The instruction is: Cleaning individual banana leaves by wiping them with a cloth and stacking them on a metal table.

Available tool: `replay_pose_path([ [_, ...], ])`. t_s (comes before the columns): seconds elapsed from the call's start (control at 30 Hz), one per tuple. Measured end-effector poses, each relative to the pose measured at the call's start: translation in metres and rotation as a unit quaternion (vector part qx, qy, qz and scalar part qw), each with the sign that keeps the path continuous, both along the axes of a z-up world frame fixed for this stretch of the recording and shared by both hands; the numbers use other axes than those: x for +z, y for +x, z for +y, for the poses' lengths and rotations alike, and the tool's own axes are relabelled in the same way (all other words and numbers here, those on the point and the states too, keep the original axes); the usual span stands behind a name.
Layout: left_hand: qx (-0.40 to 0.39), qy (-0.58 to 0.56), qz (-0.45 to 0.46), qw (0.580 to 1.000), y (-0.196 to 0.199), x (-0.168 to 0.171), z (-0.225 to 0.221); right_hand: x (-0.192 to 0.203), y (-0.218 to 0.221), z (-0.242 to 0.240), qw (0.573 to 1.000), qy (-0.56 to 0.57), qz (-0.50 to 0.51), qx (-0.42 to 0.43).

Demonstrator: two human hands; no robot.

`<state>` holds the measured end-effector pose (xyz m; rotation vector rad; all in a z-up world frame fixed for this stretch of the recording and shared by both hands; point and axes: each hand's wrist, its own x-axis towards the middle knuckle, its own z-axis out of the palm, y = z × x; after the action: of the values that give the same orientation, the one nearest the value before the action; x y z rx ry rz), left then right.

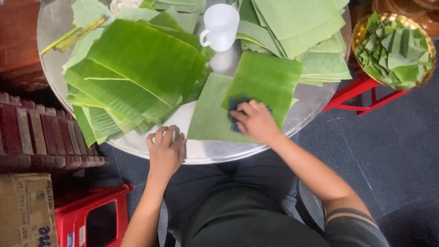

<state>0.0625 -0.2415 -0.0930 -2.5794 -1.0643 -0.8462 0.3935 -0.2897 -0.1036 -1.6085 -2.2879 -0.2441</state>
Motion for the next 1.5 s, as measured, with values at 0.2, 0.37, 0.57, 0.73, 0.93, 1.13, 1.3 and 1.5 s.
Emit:
replay_pose_path([
  [0.2, -0.112, -0.028, -0.049, 0.992, 0.026, -0.058, -0.019, -0.009, 0.071, 0.001, 0.993, -0.003, -0.019, -0.116],
  [0.37, -0.093, -0.043, -0.061, 0.993, 0.081, -0.03, -0.044, -0.022, 0.059, 0.0, 0.994, -0.007, 0.066, -0.092],
  [0.57, -0.037, -0.104, -0.025, 0.994, 0.069, -0.031, -0.032, 0.037, 0.135, -0.016, 0.858, -0.095, 0.43, -0.263],
  [0.73, 0.002, -0.135, -0.017, 0.991, 0.06, -0.023, -0.041, 0.076, 0.119, -0.008, 0.772, -0.164, 0.543, -0.287],
  [0.93, 0.031, -0.087, -0.013, 0.996, 0.037, -0.021, -0.034, 0.092, 0.126, 0.016, 0.854, -0.072, 0.509, -0.081],
  [1.13, 0.039, -0.058, 0.015, 0.997, 0.028, 0.0, -0.023, 0.163, 0.176, 0.055, 0.915, 0.225, 0.334, -0.013],
  [1.3, 0.132, -0.078, 0.055, 0.987, 0.028, -0.003, -0.003, 0.083, 0.286, 0.154, 0.782, 0.395, 0.45, -0.172],
  [1.5, 0.082, -0.093, -0.026, 0.992, 0.05, -0.004, -0.016, 0.009, 0.261, 0.159, 0.684, 0.192, 0.574, -0.407],
])
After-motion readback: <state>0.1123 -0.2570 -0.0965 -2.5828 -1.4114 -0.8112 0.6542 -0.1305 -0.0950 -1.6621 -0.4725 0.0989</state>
